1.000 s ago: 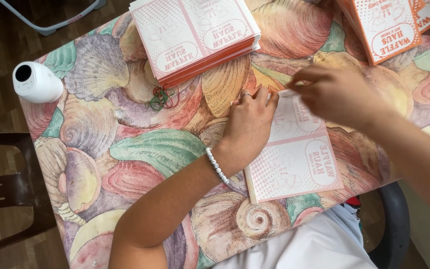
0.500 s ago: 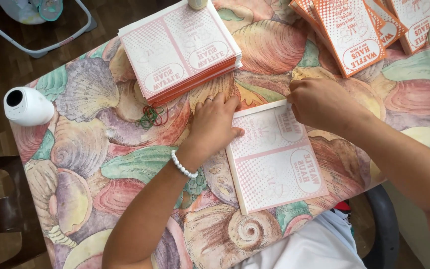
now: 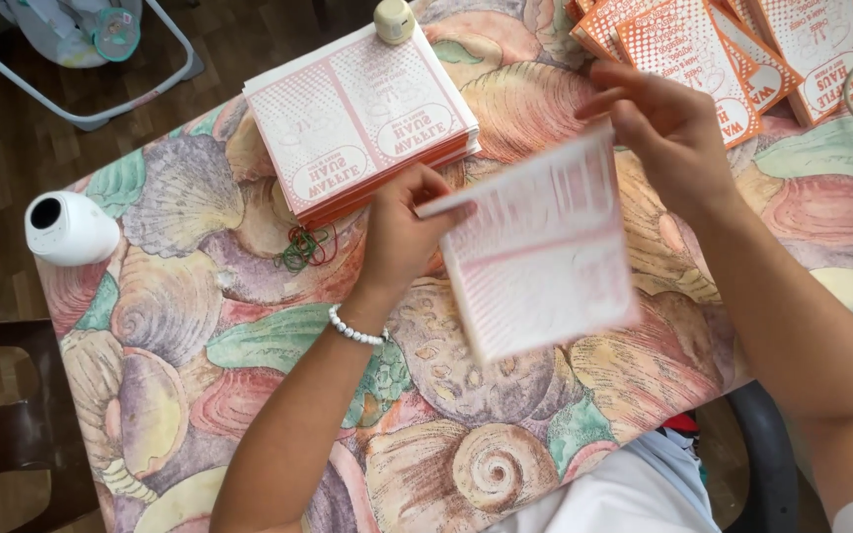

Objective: The person is manually folding paper bags labeled 'Waffle Haus' and stacking them on a table.

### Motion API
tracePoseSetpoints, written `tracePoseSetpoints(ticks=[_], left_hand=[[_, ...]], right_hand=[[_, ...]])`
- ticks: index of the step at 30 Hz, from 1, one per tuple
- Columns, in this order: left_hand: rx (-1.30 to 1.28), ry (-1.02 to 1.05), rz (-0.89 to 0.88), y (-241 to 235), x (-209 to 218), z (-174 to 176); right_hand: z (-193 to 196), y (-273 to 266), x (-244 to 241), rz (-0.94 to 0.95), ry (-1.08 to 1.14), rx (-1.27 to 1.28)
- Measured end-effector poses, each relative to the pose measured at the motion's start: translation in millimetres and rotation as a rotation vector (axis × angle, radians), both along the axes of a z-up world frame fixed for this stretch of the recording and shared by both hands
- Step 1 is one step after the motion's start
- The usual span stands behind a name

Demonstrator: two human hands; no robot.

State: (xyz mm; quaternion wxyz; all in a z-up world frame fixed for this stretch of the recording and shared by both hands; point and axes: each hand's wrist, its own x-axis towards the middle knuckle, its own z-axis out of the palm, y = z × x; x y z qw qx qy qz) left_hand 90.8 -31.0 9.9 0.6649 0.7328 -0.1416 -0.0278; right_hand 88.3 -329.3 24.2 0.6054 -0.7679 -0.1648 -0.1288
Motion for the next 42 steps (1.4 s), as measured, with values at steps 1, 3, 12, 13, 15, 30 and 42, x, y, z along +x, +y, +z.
tracePoseSetpoints(ticks=[1, 3, 12, 13, 15, 30, 42], left_hand=[[-0.004, 0.001, 0.005, -2.3, -0.3, 2.3], [-0.277, 0.002, 0.051, -4.7, -0.5, 8.9], [-0.426, 0.115, -0.218, 4.4, -2.3, -2.2], [-0.426, 0.113, -0.219, 4.1, -1.7, -5.4], [-0.310, 0.180, -0.153, 2.5, -0.4, -12.4], [-0.456, 0.260, 0.100, 0.6, 4.9, -15.0], [-0.445, 0.346, 0.093, 7.4, 4.7, 18.4]], right_hand=[[7.3, 3.0, -3.9, 0.005, 0.001, -0.004], [22.3, 11.0, -11.5, 0.333, 0.339, 0.138], [5.6, 20.2, -7.6, -0.074, 0.368, 0.116], [3.9, 19.7, -6.7, -0.074, 0.365, 0.116], [0.0, 17.8, -5.3, -0.086, 0.377, 0.141], [-18.1, -10.0, -3.4, 0.175, 0.250, 0.036], [16.2, -6.2, -8.5, 0.376, -0.055, -0.244]])
